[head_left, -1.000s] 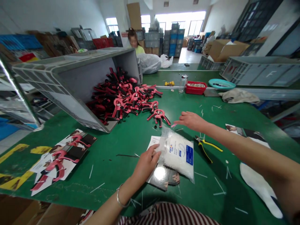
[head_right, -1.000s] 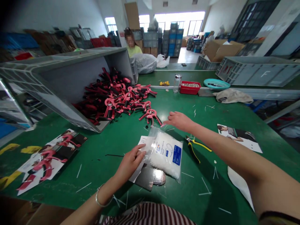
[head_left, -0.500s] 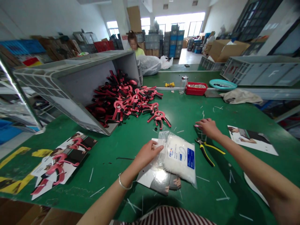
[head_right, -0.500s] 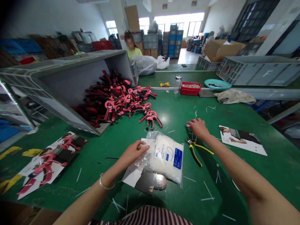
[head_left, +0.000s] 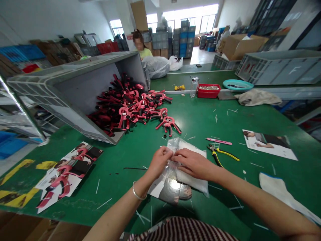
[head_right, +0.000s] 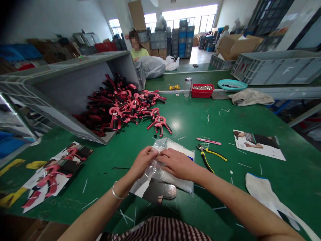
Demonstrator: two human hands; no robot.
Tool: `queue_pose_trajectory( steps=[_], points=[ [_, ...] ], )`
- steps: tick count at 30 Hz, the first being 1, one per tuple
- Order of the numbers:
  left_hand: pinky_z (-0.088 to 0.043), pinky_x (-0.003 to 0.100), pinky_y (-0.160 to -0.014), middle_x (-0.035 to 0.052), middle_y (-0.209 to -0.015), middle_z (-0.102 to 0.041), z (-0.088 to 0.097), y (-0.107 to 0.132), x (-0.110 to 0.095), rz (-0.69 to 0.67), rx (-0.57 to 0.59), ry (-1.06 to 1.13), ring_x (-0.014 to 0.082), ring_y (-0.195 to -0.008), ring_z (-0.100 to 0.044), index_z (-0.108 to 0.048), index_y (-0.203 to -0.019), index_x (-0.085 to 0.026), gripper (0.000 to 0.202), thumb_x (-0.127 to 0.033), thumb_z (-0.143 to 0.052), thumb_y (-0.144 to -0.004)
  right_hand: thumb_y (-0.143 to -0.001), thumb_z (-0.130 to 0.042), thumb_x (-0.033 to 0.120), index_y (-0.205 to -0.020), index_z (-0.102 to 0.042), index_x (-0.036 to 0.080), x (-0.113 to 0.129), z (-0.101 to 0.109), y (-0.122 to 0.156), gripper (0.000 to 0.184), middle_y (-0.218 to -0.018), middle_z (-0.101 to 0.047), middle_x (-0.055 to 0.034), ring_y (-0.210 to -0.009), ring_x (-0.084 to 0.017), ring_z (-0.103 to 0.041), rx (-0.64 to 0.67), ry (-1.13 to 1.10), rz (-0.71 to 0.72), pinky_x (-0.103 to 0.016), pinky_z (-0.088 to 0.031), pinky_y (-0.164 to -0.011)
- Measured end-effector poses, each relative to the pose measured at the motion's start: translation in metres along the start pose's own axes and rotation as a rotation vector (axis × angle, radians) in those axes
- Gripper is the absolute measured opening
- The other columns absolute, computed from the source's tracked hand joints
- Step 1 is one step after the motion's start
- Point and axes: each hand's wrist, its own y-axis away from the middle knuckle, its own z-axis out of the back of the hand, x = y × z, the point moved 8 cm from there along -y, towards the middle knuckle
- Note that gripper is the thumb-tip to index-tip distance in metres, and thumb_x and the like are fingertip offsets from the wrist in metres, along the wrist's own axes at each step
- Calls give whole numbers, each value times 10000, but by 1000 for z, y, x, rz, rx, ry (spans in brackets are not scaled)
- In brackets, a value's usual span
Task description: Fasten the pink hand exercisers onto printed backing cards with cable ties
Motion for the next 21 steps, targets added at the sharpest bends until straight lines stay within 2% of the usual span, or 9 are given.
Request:
queue_pose_trajectory(
  steps=[4, 6, 10, 12, 16, 18, 21],
  points=[
    [-404, 225, -584, -29, -649, -572, 1, 2, -13, -79, -44, -214, 128, -603, -539, -546, -737, -181, 187, -351, -602, -790, -957, -530, 264, -1070, -641, 166, -1, -7, -4, 186, -1012, -635, -102, -939, -222, -552, 73, 137, 22, -376, -489, -830],
    [-398, 233, -614, -22, -665, -577, 1, 5, -20, -122, -52, -334, 135, -635, -550, -542, -728, -183, 157, -311, -567, -815, -960, -517, 224, -1001, -650, 167, -3, -10, -3, 151, -1042, -631, -104, -956, -222, -544, 65, 170, 16, -373, -486, -829],
    [-374, 245, -641, -17, -703, -571, -3, 10, -30, -203, -30, -532, 147, -680, -558, -513, -754, -196, 125, -267, -517, -857, -981, -460, 187, -1118, -617, 160, -19, -7, -3, 210, -1274, -573, -131, -1097, -238, -518, -33, 165, -48, -416, -467, -931],
    [-359, 251, -640, -16, -699, -566, -5, 13, -33, -234, -12, -608, 152, -677, -546, -505, -760, -201, 114, -251, -507, -863, -989, -445, 200, -1184, -591, 159, -29, -6, -5, 247, -1328, -549, -137, -1123, -244, -512, -61, 154, -80, -432, -454, -959],
    [-338, 253, -630, -8, -698, -575, -6, 15, -36, -245, 4, -670, 156, -675, -536, -501, -750, -201, 115, -228, -497, -861, -986, -458, 211, -1184, -608, 173, -40, -9, -13, 251, -1135, -637, -113, -972, -229, -542, 29, 184, -59, -387, -477, -870],
    [-332, 253, -620, -7, -696, -582, -4, 15, -35, -230, 3, -669, 154, -665, -536, -503, -748, -200, 114, -223, -494, -859, -975, -485, 214, -1108, -644, 173, -39, -9, -17, 211, -1054, -646, -104, -909, -224, -532, 74, 231, -15, -373, -472, -843],
    [-336, 252, -619, -7, -699, -595, -3, 14, -33, -219, -1, -654, 152, -663, -543, -507, -750, -199, 106, -219, -496, -854, -961, -522, 244, -968, -665, 176, -34, -8, -21, 158, -1066, -638, -103, -912, -226, -515, 101, 275, 60, -368, -458, -844]
  ],
)
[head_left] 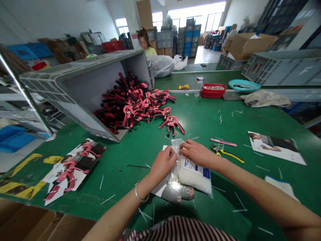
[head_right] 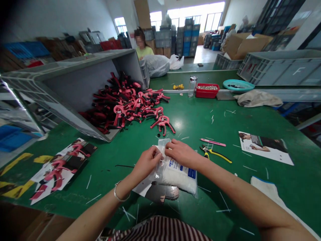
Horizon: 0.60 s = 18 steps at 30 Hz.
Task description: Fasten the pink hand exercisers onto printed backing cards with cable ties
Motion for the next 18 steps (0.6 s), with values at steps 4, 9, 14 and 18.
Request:
queue_pose_trajectory(
  steps=[4, 9, 14, 18],
  points=[
    [-340, 250, -616, -16, -686, -589, -1, -1, 0, -5, 7, 40, 146, -656, -540, -503, -747, -199, 103, -219, -502, -848, -941, -555, 213, -986, -659, 176, 5, 2, -2, 120, -1078, -655, -86, -925, -223, -510, 14, -63, 36, -361, -446, -851],
    [-331, 244, -596, -24, -658, -571, -2, -1, -2, -7, 11, 51, 139, -628, -521, -493, -738, -201, 106, -221, -505, -841, -956, -541, 270, -1105, -645, 149, 9, 4, 1, 219, -988, -677, -94, -889, -220, -519, -4, -192, 42, -358, -435, -834],
    [-348, 240, -602, -15, -701, -603, -4, 0, 6, 16, 9, 99, 141, -654, -549, -522, -759, -198, 75, -229, -518, -827, -955, -545, 374, -1040, -669, 150, 9, 9, 8, 270, -897, -650, -88, -856, -220, -522, 12, -212, 30, -356, -425, -811],
    [-331, 237, -580, -23, -678, -579, -4, 1, 9, 45, -7, 98, 133, -628, -529, -519, -738, -194, 65, -207, -528, -801, -932, -568, 446, -1013, -681, 183, 17, 14, 13, 297, -968, -624, -92, -925, -229, -527, 25, -266, 23, -380, -429, -864]
  ],
)
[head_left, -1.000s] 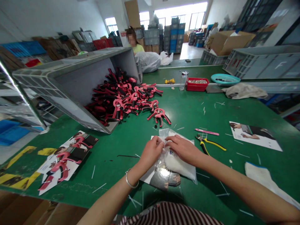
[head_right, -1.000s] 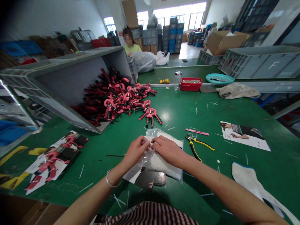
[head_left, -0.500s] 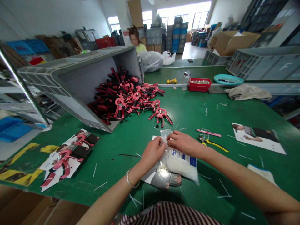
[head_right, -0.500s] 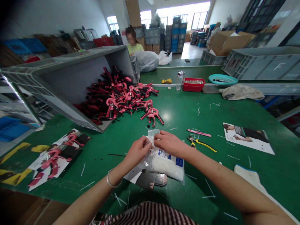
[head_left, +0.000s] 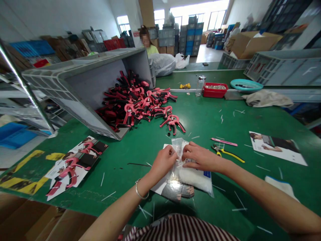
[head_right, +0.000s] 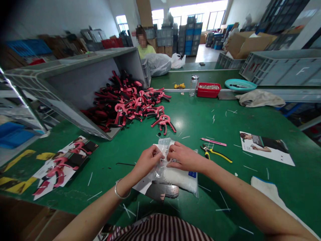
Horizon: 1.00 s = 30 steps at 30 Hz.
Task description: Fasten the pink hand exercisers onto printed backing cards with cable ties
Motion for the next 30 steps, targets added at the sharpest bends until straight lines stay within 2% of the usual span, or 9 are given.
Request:
queue_pose_trajectory(
  steps=[4, 7, 9, 11, 14, 15, 18, 23, 30],
  points=[
    [-314, 242, -576, -31, -656, -546, 1, 1, -10, -25, -3, -38, 131, -616, -500, -496, -729, -196, 104, -235, -514, -823, -900, -617, 453, -1118, -631, 182, 11, -3, 2, 348, -1091, -591, -109, -1018, -243, -508, -68, -49, -47, -398, -436, -903],
    [-313, 246, -585, -27, -660, -537, 2, 1, -17, -62, -10, -71, 131, -625, -492, -488, -721, -197, 113, -220, -503, -831, -946, -561, 355, -1003, -649, 185, 18, -7, 5, 200, -1048, -593, -105, -990, -233, -498, -121, -28, -68, -373, -437, -856],
    [-325, 250, -599, -20, -668, -541, 3, 1, -17, -68, -34, -97, 136, -637, -500, -486, -717, -197, 112, -209, -505, -826, -979, -490, 292, -935, -643, 173, 24, -9, 8, 198, -995, -604, -103, -931, -218, -498, -135, -9, -43, -351, -428, -818],
    [-351, 256, -621, -14, -680, -567, -1, 1, -9, -14, -32, -85, 149, -654, -531, -524, -806, -191, 50, -237, -539, -821, -996, -424, 234, -919, -629, 163, 28, -10, 14, 230, -938, -620, -102, -859, -205, -493, -157, 13, -28, -338, -417, -781],
    [-384, 261, -613, -10, -693, -609, -15, 3, 11, 151, 54, -3, 176, -663, -575, -535, -1031, -159, 316, -317, -634, -775, -998, -372, 175, -956, -623, 161, 33, -11, 24, 255, -902, -644, -105, -814, -207, -490, -191, 52, -25, -339, -409, -761],
    [-389, 260, -603, -6, -701, -616, -21, 4, 16, 193, 90, 16, 180, -668, -582, -543, -1031, -152, 340, -322, -651, -757, -997, -363, 167, -960, -622, 162, 34, -12, 26, 262, -893, -646, -107, -812, -209, -495, -199, 55, -30, -340, -412, -759],
    [-388, 253, -597, 2, -705, -609, -31, 4, 19, 178, 147, -5, 173, -681, -578, -573, -798, -167, 108, -260, -606, -754, -999, -392, 215, -960, -610, 165, 33, -14, 30, 227, -877, -633, -102, -821, -213, -515, -205, 0, -104, -339, -428, -752],
    [-363, 240, -545, -16, -624, -561, -25, 4, 16, 52, 62, -99, 151, -605, -553, -518, -680, -193, 77, -192, -533, -755, -996, -454, 300, -958, -616, 176, 27, -16, 35, 207, -896, -630, -87, -855, -209, -529, -175, -109, -170, -334, -429, -756],
    [-396, 224, -408, -30, -528, -567, -25, 10, 53, 280, 195, 98, 135, -383, -551, -465, -748, -201, 78, -223, -495, -817, -985, -479, 234, -1006, -614, 205, 19, -6, 84, 140, -914, -668, -75, -841, -203, -552, -219, -198, -148, -367, -438, -779]
  ],
)
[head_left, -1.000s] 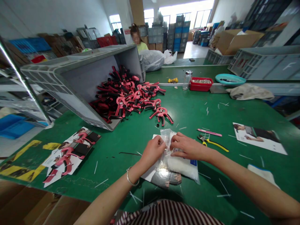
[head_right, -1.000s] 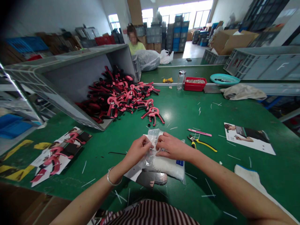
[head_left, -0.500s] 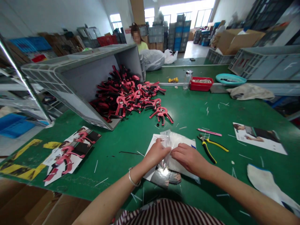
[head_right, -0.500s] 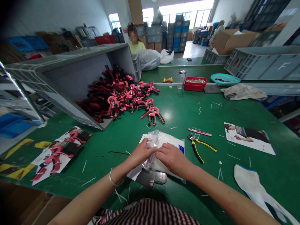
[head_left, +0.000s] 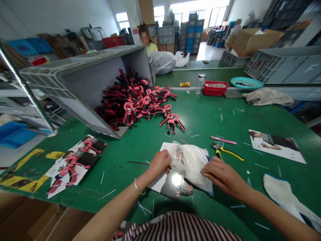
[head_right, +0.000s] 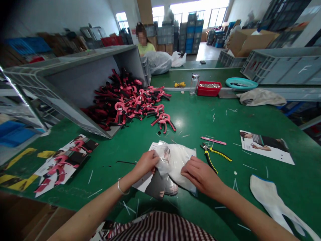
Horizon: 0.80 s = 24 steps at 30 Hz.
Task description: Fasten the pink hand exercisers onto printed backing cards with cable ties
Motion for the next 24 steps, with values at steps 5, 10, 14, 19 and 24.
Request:
queue_pose_trajectory(
  steps=[5, 10, 14, 19, 24],
  points=[
    [-507, 267, -408, 59, -769, -690, -14, 8, 3, 97, 261, 379, 183, -478, -663, -477, -912, -164, 238, -299, -625, -782, -961, -521, 290, -1139, -606, 277, -14, 6, 33, 197, -1157, -643, -89, -1090, -259, -564, -109, -1, -173, -470, -437, -952],
    [-532, 219, -462, 84, -829, -700, -42, 21, -14, 67, 400, 635, 179, -626, -700, -573, -1014, -128, 392, -414, -694, -775, -941, -455, 507, -1344, -468, 273, -55, -27, 97, 466, -1328, -534, -128, -1236, -327, -486, -527, 51, -767, -578, -387, -1016],
    [-536, 256, -456, 96, -852, -712, -72, 16, -19, 98, 435, 634, 179, -580, -677, -605, -1012, -126, 410, -456, -691, -784, -952, -392, 518, -1449, -364, 225, -64, -70, 123, 577, -1362, -520, -131, -1251, -311, -474, -606, 28, -945, -531, -365, -1039],
    [-535, 316, -451, 87, -733, -693, -97, -22, -35, 97, 316, 556, 204, -487, -648, -580, -1005, -104, 285, -269, -660, -787, -993, -330, 438, -1411, -438, 229, -94, -59, 100, 480, -1362, -536, -112, -1232, -282, -470, -676, 156, -855, -491, -354, -1023],
    [-574, 385, -541, 74, -730, -671, -115, -83, -66, 92, 213, 617, 219, -545, -668, -553, -1050, -100, 252, -182, -585, -814, -1004, -313, 381, -1362, -504, 164, -172, -8, 64, 460, -1305, -586, -143, -1177, -265, -505, -599, 312, -683, -441, -379, -982]
  ],
)
